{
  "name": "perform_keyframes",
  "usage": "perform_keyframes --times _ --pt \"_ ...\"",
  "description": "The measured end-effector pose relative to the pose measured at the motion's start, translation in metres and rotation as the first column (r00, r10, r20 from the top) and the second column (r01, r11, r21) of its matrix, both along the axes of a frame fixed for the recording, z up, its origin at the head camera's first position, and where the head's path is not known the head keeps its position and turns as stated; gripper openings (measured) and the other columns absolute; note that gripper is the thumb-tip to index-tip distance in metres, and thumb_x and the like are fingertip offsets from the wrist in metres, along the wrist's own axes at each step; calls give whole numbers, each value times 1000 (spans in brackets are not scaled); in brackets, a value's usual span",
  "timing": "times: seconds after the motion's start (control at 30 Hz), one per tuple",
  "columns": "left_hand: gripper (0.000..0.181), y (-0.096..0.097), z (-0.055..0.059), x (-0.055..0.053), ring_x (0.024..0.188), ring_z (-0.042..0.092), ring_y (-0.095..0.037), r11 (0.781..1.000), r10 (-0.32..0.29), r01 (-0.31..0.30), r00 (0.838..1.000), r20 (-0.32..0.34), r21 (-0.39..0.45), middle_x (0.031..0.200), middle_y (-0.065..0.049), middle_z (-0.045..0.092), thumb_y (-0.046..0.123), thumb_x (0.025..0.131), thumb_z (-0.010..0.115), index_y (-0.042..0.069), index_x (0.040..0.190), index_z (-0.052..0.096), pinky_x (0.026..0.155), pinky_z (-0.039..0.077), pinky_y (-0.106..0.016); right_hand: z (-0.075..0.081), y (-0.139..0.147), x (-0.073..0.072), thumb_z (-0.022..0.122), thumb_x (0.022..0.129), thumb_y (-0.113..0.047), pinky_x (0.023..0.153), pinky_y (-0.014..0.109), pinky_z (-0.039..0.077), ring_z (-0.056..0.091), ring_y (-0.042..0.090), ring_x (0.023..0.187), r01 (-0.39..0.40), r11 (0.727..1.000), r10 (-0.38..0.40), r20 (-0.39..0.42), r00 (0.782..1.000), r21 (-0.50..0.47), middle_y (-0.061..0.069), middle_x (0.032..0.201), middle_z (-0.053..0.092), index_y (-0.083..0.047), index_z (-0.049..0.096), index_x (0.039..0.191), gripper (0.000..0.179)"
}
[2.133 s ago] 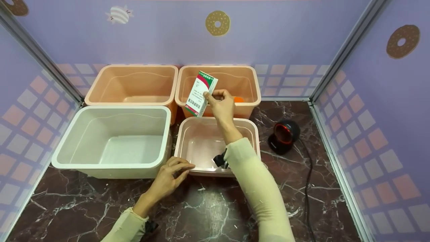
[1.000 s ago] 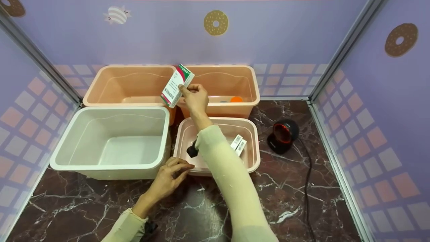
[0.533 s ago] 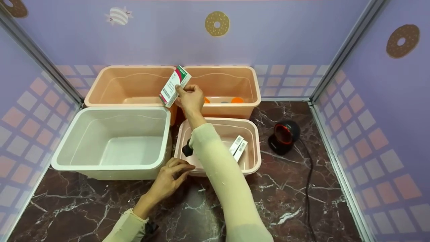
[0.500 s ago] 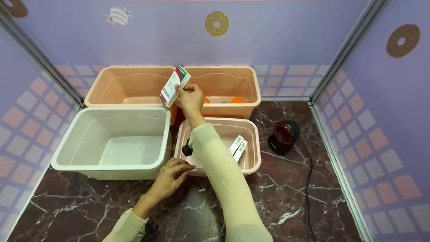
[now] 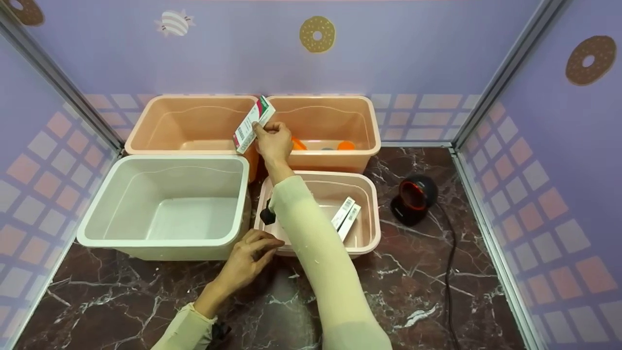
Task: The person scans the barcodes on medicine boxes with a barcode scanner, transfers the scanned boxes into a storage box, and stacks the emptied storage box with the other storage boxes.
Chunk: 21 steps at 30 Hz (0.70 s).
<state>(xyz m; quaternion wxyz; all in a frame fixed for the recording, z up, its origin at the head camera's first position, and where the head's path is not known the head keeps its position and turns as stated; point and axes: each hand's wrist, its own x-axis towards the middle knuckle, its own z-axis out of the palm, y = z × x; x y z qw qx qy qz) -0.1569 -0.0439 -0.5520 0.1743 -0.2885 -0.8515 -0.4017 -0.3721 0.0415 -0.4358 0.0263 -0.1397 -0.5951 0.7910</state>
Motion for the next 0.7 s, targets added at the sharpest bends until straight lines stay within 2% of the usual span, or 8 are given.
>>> perform_keyframes --times 0.2,0.27,0.33,0.4,0.5,0.6,0.63,0.7 --pt "17 0 -1 1 101 62 -17 1000 -6 6 1000 1 10 104 2 69 10 89 73 16 105 76 90 52 -30 -1 -4 0 75 89 -19 87 55 59 75 36 85 4 997 -4 -8 1000 71 5 79 66 -10 53 90 24" --pt "18 0 -1 1 101 62 -17 1000 -8 8 1000 -5 12 103 2 69 9 88 73 16 105 76 90 52 -31 -1 -5 0 75 90 -20 87 54 59 75 37 86 4 997 -3 -6 1000 81 6 80 66 -10 53 90 24" --pt "19 0 -1 1 101 62 -17 1000 -10 10 1000 -10 16 103 2 69 8 87 74 15 105 76 90 52 -31 -2 -6 0 75 90 -20 86 53 60 74 35 80 0 996 1 -2 1000 93 8 82 67 -11 53 90 24" --pt "20 0 -1 0 101 62 -17 1000 -10 10 1000 -9 14 103 2 70 8 87 74 16 105 76 91 52 -31 -2 -7 -1 75 90 -21 81 49 61 71 30 70 -5 994 5 0 1000 106 10 83 68 -11 53 90 24" --pt "19 0 -1 0 101 62 -17 1000 -12 12 1000 3 10 103 2 69 8 88 73 16 106 76 91 52 -30 -2 -9 -1 75 90 -19 64 39 59 60 18 56 -9 995 10 -13 1000 95 10 81 67 -10 53 91 23" --pt "18 0 -1 0 101 62 -17 1000 -4 4 1000 11 -1 103 2 69 9 89 73 16 105 76 92 52 -30 -3 -12 -2 74 90 -16 51 27 49 55 15 54 -15 996 17 -29 999 83 5 76 65 -8 54 95 21" --pt "18 0 -1 0 101 62 -17 1000 -1 1 1000 9 -3 103 2 69 10 89 73 16 105 76 92 52 -30 -3 -13 -2 73 90 -15 49 25 45 54 16 55 -18 997 21 -30 999 79 5 76 65 -7 55 97 21" --pt "18 0 -1 0 101 62 -18 1000 5 -5 1000 -1 -7 102 1 69 10 88 74 16 105 76 91 52 -31 -3 -14 -3 73 91 -16 49 24 45 58 20 59 -26 995 28 -27 999 99 3 76 66 -6 56 100 21"
